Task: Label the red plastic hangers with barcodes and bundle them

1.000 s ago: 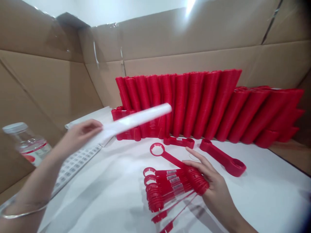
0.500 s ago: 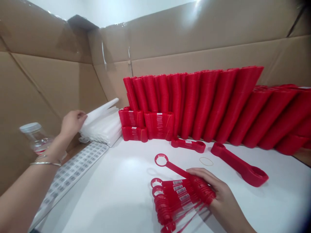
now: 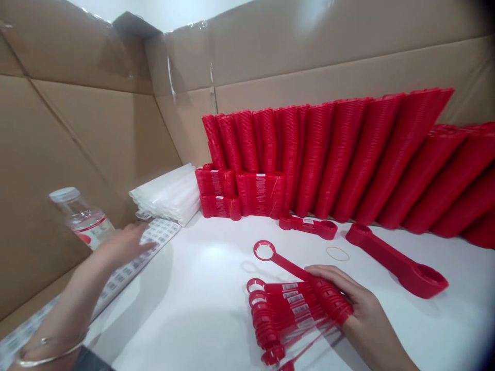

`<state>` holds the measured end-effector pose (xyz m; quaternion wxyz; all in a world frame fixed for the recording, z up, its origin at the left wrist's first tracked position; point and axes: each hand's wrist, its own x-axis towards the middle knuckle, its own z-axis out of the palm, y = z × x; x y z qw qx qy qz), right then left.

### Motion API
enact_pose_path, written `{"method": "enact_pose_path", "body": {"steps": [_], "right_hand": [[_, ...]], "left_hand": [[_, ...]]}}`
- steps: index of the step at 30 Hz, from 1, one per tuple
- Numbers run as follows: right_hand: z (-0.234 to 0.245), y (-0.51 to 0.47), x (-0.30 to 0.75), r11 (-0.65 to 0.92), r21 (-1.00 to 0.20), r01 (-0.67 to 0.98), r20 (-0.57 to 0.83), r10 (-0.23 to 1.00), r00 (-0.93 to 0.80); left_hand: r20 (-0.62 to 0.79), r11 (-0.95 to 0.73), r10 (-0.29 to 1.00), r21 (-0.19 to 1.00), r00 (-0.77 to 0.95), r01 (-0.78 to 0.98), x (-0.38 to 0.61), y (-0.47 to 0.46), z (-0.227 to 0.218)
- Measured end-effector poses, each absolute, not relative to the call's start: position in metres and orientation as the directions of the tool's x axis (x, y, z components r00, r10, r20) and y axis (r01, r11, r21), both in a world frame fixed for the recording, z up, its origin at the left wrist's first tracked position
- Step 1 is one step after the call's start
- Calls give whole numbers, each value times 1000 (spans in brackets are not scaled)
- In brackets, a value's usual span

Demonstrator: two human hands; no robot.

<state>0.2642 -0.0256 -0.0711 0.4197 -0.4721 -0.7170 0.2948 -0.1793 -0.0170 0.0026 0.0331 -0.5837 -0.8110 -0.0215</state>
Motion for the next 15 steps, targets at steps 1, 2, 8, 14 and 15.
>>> {"method": "enact_pose_path", "body": {"steps": [1,2,8,14,15], "right_hand": [[-71,-26,264,385,-816,431,326,922,-207],[-71,-26,264,391,-812,433,329,920,-213],[-73,-27,265,394,-797,457,336,919,-207],[-73,-25,268,403,-800,444,351,915,-197],[-73,-25,269,399,-803,444,351,917,-188]], "left_hand": [[20,322,947,-59,-321,945,-177,-23,-6],[-10,322,946,-86,-324,943,-175,-29,-14],[-19,327,944,-92,-330,940,-168,-40,-26],[-39,265,963,-13,-265,964,-146,-56,-23],[-52,222,974,4,-222,975,-132,-60,-25]]}}
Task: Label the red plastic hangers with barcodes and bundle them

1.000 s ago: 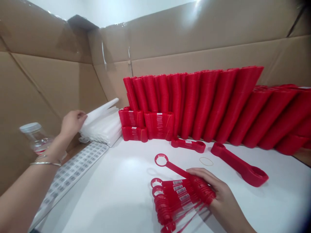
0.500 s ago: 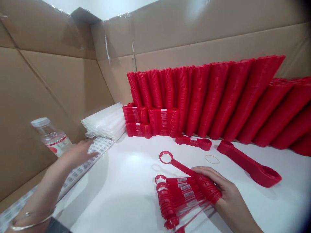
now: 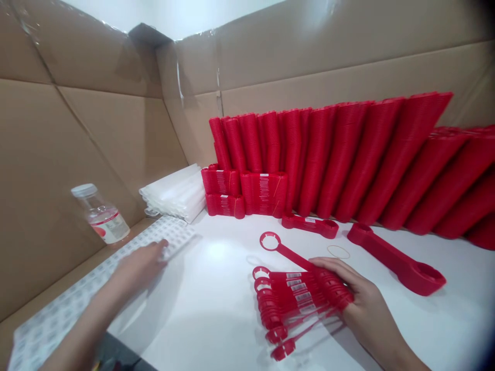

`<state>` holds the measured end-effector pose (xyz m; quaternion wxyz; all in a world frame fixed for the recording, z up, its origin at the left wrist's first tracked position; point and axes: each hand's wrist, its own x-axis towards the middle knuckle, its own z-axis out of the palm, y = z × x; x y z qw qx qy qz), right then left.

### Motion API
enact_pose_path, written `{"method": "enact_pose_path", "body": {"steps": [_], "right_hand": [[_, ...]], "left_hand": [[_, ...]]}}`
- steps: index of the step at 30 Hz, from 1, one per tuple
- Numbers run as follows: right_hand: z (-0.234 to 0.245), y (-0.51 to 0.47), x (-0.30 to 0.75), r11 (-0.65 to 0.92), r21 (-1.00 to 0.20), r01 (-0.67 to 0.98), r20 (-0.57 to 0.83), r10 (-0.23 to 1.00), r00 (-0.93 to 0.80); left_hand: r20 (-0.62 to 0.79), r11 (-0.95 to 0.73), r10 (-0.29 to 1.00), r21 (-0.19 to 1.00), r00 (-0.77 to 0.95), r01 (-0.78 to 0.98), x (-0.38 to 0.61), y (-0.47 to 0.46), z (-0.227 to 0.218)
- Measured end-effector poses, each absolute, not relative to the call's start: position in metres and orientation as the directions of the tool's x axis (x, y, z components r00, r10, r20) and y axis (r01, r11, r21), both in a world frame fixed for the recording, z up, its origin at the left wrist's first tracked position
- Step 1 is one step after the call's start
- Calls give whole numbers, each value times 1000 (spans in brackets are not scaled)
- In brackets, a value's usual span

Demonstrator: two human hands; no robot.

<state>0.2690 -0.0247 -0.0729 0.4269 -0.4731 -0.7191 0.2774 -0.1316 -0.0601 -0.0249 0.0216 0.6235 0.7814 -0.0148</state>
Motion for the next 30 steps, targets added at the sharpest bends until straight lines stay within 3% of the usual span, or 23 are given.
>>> {"method": "enact_pose_path", "body": {"steps": [5,8,10,14,19,24,27,30], "right_hand": [[-67,-22,273,347,-841,416,343,935,-87],[-59,-17,279,295,-878,376,300,953,-46],[-53,-13,286,267,-905,332,255,964,-81],[-48,-3,309,137,-957,254,93,980,-177],[-46,1,337,8,-977,214,-30,984,-176],[-39,-6,338,134,-946,297,-9,901,-434],[-37,-12,332,170,-930,325,-38,837,-545],[-39,-17,326,175,-917,359,-64,824,-564]], "left_hand": [[-142,-139,978,88,150,986,-35,-76,-28],[-157,-413,879,224,451,883,9,-71,-22],[-101,-513,828,264,552,817,28,-60,-21],[26,-502,858,258,514,825,56,-28,-38],[-37,-582,788,282,615,763,75,1,-50],[-167,-696,633,305,756,650,74,22,-35],[-52,-662,708,299,705,687,83,30,-38],[1,-678,704,297,710,672,95,34,-50]]}}
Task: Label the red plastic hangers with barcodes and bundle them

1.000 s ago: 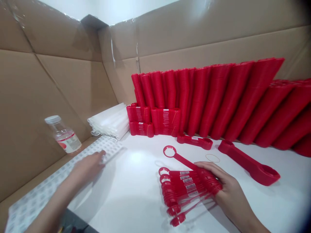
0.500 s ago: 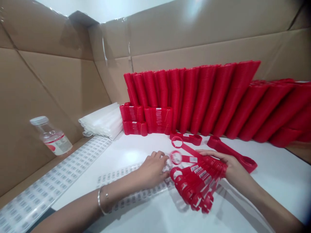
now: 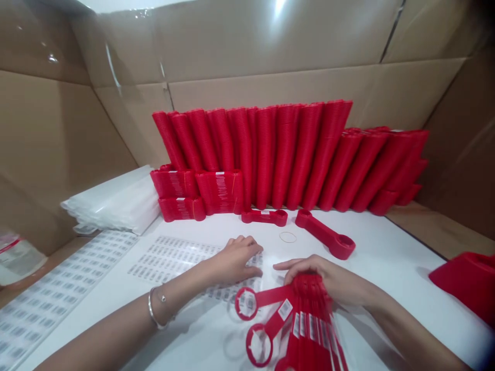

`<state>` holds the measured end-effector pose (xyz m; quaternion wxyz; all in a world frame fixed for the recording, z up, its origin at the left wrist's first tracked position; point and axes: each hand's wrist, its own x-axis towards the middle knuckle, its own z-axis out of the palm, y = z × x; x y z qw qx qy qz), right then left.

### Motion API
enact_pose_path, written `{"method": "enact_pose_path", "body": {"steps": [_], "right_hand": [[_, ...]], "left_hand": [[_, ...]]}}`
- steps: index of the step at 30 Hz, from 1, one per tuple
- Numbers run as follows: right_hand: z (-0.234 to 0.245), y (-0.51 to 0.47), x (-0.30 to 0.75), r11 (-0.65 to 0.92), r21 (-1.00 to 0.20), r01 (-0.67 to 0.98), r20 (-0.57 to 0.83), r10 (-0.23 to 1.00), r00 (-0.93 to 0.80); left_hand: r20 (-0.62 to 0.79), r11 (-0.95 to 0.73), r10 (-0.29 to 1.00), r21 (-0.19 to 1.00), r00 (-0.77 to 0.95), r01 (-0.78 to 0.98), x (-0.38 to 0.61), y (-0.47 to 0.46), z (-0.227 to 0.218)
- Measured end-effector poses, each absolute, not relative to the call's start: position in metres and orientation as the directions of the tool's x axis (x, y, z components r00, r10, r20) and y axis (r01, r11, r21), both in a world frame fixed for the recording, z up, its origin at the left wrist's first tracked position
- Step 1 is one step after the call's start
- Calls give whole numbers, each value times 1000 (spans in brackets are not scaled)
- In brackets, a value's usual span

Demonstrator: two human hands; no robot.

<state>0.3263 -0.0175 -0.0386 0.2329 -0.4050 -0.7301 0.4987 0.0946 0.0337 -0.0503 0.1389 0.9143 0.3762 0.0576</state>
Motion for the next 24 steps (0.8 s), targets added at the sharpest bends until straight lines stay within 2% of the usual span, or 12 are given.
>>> {"method": "enact_pose_path", "body": {"steps": [5,11,19,24], "right_hand": [[-45,-23,320,150,-903,403,-107,830,-548],[-46,-25,309,134,-919,371,-72,869,-490],[-47,-29,296,110,-959,260,-50,838,-543],[-48,-26,295,128,-959,253,-29,844,-536]], "left_hand": [[17,-668,705,354,709,655,99,36,-60],[68,-552,775,556,628,622,101,31,-61],[62,-527,718,699,693,484,108,24,-55],[76,-507,739,718,670,477,106,27,-49]]}}
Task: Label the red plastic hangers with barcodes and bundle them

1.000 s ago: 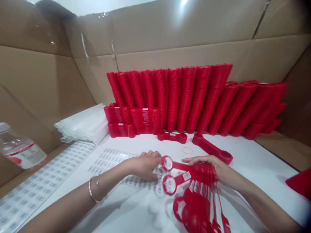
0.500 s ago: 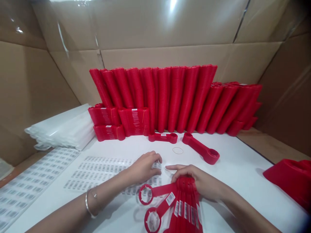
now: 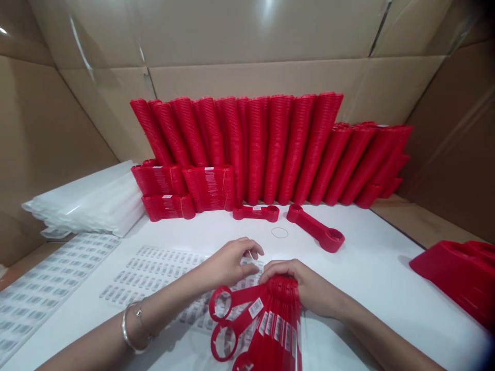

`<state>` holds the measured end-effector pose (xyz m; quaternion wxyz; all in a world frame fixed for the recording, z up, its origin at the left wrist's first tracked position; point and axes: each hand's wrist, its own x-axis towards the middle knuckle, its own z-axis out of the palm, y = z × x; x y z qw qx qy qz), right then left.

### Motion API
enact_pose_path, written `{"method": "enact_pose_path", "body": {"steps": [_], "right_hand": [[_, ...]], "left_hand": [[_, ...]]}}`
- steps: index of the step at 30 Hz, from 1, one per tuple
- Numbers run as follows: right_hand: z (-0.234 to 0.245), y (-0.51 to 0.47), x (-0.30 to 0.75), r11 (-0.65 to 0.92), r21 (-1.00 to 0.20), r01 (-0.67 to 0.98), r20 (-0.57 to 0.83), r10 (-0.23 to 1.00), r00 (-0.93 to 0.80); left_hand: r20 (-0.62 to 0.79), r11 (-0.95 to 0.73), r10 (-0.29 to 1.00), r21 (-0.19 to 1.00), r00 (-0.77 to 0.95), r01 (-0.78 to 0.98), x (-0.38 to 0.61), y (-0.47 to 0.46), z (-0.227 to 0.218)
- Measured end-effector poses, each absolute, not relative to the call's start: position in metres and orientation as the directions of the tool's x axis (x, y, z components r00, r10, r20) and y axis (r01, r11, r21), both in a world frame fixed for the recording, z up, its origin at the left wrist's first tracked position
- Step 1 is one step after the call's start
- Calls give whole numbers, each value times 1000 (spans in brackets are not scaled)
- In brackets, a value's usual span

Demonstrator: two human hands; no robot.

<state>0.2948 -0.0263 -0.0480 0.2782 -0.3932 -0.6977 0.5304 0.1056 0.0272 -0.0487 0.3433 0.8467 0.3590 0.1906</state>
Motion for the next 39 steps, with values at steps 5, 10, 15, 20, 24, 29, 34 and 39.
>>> {"method": "enact_pose_path", "body": {"steps": [5,10,15,20,24,29,34,39], "right_hand": [[-50,-26,295,129,-961,245,-24,844,-536],[-53,-25,295,137,-963,232,-13,838,-546],[-55,-24,295,161,-961,227,15,845,-535],[-54,-24,296,129,-968,214,-1,855,-519],[-52,-23,295,118,-964,239,-14,874,-486],[-52,-23,294,72,-973,218,-44,873,-486],[-55,-17,301,76,-969,237,-24,919,-394],[-56,-12,308,54,-981,186,15,979,-205]], "left_hand": [[55,-488,724,745,687,455,107,28,-50],[42,-456,726,776,687,435,109,26,-50],[145,-552,727,706,671,444,109,25,-49],[299,-711,667,529,682,463,109,25,-55],[419,-842,539,235,731,486,108,27,-63],[443,-847,531,288,723,446,109,28,-69],[280,-555,755,754,593,351,101,39,-46],[251,-371,887,887,387,276,84,43,-7]]}}
